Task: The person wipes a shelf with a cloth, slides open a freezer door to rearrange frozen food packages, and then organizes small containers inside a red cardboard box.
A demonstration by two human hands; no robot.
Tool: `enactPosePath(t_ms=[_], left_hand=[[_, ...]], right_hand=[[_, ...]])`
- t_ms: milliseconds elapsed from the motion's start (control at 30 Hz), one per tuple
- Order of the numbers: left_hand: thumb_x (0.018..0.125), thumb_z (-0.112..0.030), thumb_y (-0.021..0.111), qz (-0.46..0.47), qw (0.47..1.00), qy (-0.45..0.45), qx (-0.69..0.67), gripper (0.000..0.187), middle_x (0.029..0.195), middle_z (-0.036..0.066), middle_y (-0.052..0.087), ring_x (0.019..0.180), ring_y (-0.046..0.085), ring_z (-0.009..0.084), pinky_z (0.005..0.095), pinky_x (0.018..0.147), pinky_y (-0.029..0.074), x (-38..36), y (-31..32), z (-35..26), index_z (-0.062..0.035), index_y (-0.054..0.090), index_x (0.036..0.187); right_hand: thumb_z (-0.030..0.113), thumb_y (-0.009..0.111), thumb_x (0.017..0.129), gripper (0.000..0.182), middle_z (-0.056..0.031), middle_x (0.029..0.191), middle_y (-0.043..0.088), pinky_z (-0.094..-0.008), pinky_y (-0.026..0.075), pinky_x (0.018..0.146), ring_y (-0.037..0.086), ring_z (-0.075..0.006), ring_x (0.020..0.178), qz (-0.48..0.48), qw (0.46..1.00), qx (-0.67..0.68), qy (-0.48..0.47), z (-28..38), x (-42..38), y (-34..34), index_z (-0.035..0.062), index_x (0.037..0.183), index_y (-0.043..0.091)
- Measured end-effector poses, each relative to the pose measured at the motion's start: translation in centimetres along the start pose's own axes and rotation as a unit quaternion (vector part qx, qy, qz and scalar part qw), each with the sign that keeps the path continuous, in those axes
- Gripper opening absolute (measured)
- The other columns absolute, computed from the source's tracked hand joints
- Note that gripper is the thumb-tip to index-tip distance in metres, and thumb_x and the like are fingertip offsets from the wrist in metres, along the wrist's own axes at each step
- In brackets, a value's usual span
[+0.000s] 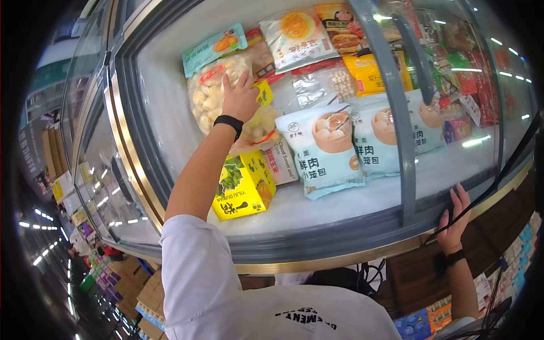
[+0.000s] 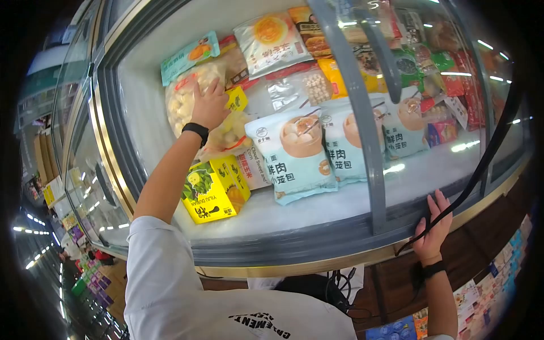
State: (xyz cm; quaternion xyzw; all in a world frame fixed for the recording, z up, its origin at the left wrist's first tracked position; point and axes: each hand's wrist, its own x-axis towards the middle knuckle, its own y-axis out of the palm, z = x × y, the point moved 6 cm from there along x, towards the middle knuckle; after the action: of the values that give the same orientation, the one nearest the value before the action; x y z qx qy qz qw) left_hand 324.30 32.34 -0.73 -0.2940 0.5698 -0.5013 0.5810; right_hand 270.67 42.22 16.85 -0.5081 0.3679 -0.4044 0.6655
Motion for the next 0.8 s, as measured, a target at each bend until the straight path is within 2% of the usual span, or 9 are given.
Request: enactPosePath(t_ms=[33,133,267,433,500,567,600,667,800], left_hand=[[0.074,-0.032,0.072,-0.006,1.0,0.005,0.004,0.038,0.131,0.006,0.049,0.136,0.032,0.0225,0.0637,0.106,0.02,0.0,-0.1,-0.3,-0.0134,0.065,0.106],[0.077,-0.028,0.068,-0.044,0.998,0.011,-0.053,0.059,0.137,0.012,0.044,0.135,0.033,0.0283,0.0592,0.108,0.021,-1.0,-1.6,-1.0,-0.0143,0.048,0.132],[0.081,-0.024,0.066,-0.1,0.965,-0.022,-0.242,0.054,0.137,0.019,0.044,0.126,0.041,0.0373,0.0503,0.106,0.031,-8.7,-5.6,-2.4,-0.0083,0.048,0.13],[0.082,-0.025,0.067,0.001,0.935,-0.041,-0.351,0.046,0.118,0.021,0.056,0.109,0.053,0.039,0.0458,0.092,0.043,-23.8,-9.0,-7.0,-0.0005,0.054,0.119],[0.083,-0.023,0.067,0.065,0.897,-0.116,-0.422,0.045,0.119,0.022,0.056,0.11,0.053,0.038,0.0443,0.093,0.042,-28.5,-9.9,-9.7,0.0001,0.054,0.119],[0.084,-0.02,0.063,0.07,0.843,-0.088,-0.525,0.041,0.121,0.021,0.056,0.11,0.053,0.0379,0.0444,0.094,0.042,-33.0,-9.0,-12.8,0.0006,0.054,0.119],[0.084,-0.02,0.063,0.079,0.847,-0.085,-0.519,0.041,0.121,0.021,0.056,0.11,0.053,0.0379,0.0444,0.094,0.042,-35.4,-8.4,-14.1,0.0006,0.054,0.119],[0.086,-0.017,0.057,-0.041,0.911,-0.076,-0.404,0.037,0.122,0.019,0.056,0.112,0.052,0.0359,0.0451,0.096,0.039,-37.3,-8.2,-15.2,-0.0005,0.055,0.119],[0.088,-0.016,0.048,-0.117,0.93,-0.139,-0.319,0.031,0.118,0.017,0.057,0.107,0.052,0.0336,0.0433,0.095,0.034,-37.5,-7.6,-16.5,-0.0035,0.057,0.115]], right_hand=[[0.015,0.047,0.083,0.046,-0.0238,0.135,0.046,-0.0487,0.029,0.107,0.043,-0.0417,0.122,-0.007,1.0,-0.001,0.006,0.0,0.0,-0.2,-0.007,0.123,0.051],[0.013,0.049,0.08,0.045,-0.0233,0.133,0.047,-0.051,0.029,0.107,0.045,-0.0414,0.12,-0.024,0.999,0.02,-0.013,0.2,0.5,-0.6,-0.0061,0.121,0.052],[0.008,0.05,0.076,0.045,-0.0231,0.131,0.049,-0.0527,0.032,0.105,0.047,-0.0412,0.118,-0.057,0.997,0.033,-0.032,0.6,0.4,-0.5,-0.0046,0.119,0.054],[0.008,0.053,0.07,0.047,-0.0196,0.128,0.051,-0.052,0.033,0.103,0.049,-0.0381,0.115,-0.074,0.996,0.05,-0.029,0.5,0.4,-1.5,-0.0003,0.116,0.055],[0.008,0.053,0.07,0.047,-0.0187,0.128,0.051,-0.0512,0.033,0.103,0.049,-0.037,0.115,-0.079,0.996,0.045,-0.023,0.2,0.2,-1.5,0.0002,0.116,0.055],[0.008,0.054,0.07,0.046,-0.0163,0.128,0.052,-0.0491,0.033,0.103,0.049,-0.0341,0.115,-0.091,0.995,0.035,-0.018,0.3,-0.1,-1.4,0.0013,0.116,0.055],[0.008,0.054,0.07,0.046,-0.0161,0.128,0.052,-0.0487,0.033,0.103,0.049,-0.0338,0.116,-0.089,0.995,0.046,-0.017,0.5,-0.3,-1.4,0.0016,0.116,0.055],[0.008,0.055,0.07,0.046,-0.0152,0.127,0.052,-0.0481,0.033,0.103,0.049,-0.0329,0.116,-0.104,0.993,0.057,-0.028,0.1,-0.2,-1.4,0.0023,0.115,0.056],[0.01,0.057,0.069,0.047,-0.0141,0.126,0.052,-0.0478,0.032,0.103,0.048,-0.0317,0.117,-0.114,0.991,0.059,-0.027,-0.1,-0.4,-1.3,0.003,0.115,0.056]])
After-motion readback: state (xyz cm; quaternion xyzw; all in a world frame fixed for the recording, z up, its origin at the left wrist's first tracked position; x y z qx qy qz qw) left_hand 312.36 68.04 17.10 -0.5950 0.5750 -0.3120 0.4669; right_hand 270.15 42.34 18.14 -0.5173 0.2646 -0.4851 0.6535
